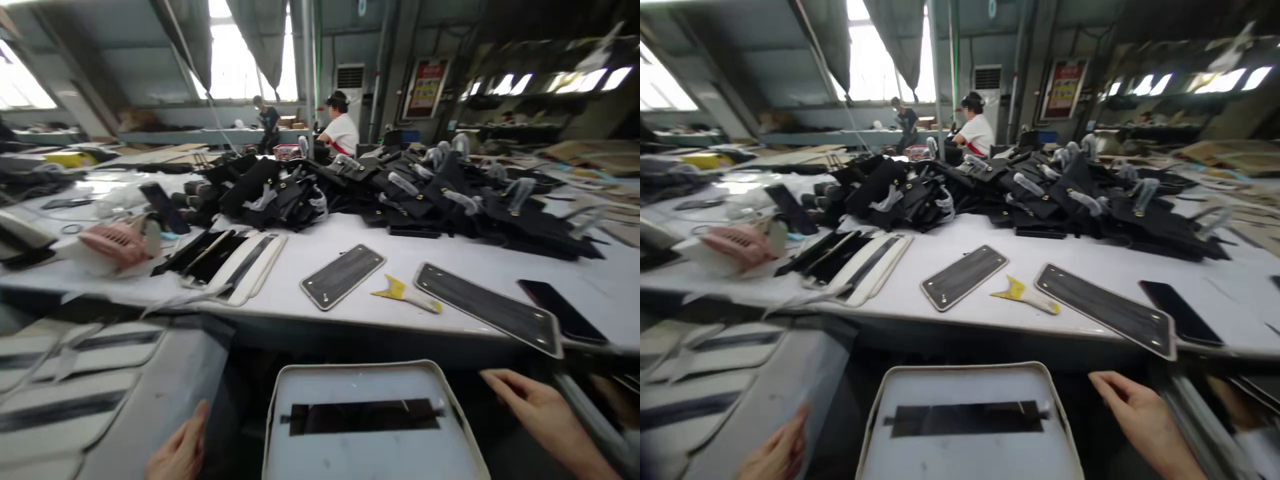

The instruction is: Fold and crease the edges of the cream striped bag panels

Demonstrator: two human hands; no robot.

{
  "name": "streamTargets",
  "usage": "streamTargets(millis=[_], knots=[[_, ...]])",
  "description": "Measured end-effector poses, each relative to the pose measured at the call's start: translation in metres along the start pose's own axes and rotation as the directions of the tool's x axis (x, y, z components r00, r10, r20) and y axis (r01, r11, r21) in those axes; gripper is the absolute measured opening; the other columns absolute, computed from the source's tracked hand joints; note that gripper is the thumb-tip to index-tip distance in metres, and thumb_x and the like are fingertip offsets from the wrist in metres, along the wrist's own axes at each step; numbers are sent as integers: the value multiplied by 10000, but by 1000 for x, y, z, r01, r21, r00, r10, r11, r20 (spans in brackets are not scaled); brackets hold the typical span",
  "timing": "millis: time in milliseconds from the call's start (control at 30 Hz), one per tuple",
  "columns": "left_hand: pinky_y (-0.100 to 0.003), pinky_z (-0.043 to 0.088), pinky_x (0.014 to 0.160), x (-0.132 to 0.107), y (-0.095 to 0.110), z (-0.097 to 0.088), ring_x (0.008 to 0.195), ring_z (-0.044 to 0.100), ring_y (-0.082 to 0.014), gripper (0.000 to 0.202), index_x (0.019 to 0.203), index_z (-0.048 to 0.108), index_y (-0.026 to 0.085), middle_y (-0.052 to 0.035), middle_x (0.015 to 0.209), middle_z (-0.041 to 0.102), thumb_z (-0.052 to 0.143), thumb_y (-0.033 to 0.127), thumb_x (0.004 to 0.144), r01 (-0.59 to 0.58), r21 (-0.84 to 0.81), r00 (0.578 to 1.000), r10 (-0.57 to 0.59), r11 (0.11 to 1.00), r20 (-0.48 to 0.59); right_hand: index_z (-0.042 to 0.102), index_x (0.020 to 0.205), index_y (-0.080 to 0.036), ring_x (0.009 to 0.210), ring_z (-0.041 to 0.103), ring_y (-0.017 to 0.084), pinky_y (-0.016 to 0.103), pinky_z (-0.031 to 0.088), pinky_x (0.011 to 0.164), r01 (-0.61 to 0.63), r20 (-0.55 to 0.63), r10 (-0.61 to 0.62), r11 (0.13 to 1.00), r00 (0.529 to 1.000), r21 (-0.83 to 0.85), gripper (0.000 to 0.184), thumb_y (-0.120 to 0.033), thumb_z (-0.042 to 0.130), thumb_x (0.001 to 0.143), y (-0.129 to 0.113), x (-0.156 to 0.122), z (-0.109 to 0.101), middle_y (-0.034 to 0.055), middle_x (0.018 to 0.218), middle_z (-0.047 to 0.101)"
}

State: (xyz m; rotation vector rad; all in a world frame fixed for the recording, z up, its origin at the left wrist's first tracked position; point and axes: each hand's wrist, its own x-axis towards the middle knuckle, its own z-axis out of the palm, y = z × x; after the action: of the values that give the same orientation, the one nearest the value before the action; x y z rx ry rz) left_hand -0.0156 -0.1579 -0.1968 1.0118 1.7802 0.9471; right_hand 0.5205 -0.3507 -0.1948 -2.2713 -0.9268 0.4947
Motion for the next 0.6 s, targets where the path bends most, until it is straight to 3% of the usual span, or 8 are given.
streamTargets(millis=[133, 200, 300, 367, 433, 533, 600], knots=[[-211, 313, 454, -5, 7, -12, 485, 337, -91, 548, 639, 482, 189, 67, 546, 366, 683, 699, 649, 5, -135, 999, -1, 991, 33, 762, 897, -271, 924, 687, 298, 390, 520, 873, 188, 64, -184, 980, 981, -62, 478, -665, 590, 688, -64, 54, 29, 34, 972, 753], [-213, 362, 486, -3, 8, -17, 521, 424, -109, 505, 677, 532, 183, 48, 577, 456, 676, 667, 681, -44, -120, 999, 46, 992, 20, 760, 874, -279, 885, 691, 303, 405, 531, 837, 356, 137, -344, 932, 929, -71, 437, -646, 587, 710, -103, 73, 51, 55, 948, 753], [-241, 435, 577, 9, 10, -24, 606, 533, -150, 422, 813, 623, 191, 20, 659, 573, 661, 605, 740, -161, 55, 986, 163, 985, -22, 742, 857, -262, 803, 678, 280, 389, 532, 731, 634, 268, -603, 773, 751, -39, 371, -581, 563, 792, -163, 89, 91, 89, 901, 732], [-270, 463, 633, 20, 17, -24, 636, 568, -168, 376, 943, 655, 211, 8, 722, 622, 647, 550, 782, -247, 227, 965, 260, 942, -27, 725, 894, -247, 788, 655, 254, 377, 514, 715, 762, 323, -712, 646, 624, -48, 339, -512, 517, 867, -203, 92, 119, 96, 916, 702], [-297, 492, 721, 37, 31, -17, 745, 615, -190, 319, 1045, 656, 231, -18, 873, 670, 636, 458, 821, -388, 356, 913, 407, 850, 22, 711, 943, -244, 846, 633, 240, 369, 500, 751, 849, 363, -779, 522, 512, -77, 293, -431, 488, 911, -243, 90, 147, 92, 969, 674], [-341, 456, 971, 72, 61, 2, 1093, 586, -227, 335, 1172, 620, 233, -66, 1205, 629, 629, 306, 844, -636, 482, 746, 641, 603, 182, 699, 962, -231, 977, 597, 239, 364, 477, 854, 927, 443, -820, 367, 363, -81, 194, -296, 528, 901, -300, 82, 188, 88, 1048, 651], [-364, 380, 1079, 101, 83, 16, 1223, 511, -240, 422, 1227, 596, 231, -72, 1302, 585, 673, 259, 814, -720, 527, 653, 700, 452, 290, 692, 994, -216, 1032, 582, 240, 364, 456, 906, 950, 494, -816, 304, 298, -72, 177, -243, 554, 886, -334, 75, 216, 89, 1104, 643]])
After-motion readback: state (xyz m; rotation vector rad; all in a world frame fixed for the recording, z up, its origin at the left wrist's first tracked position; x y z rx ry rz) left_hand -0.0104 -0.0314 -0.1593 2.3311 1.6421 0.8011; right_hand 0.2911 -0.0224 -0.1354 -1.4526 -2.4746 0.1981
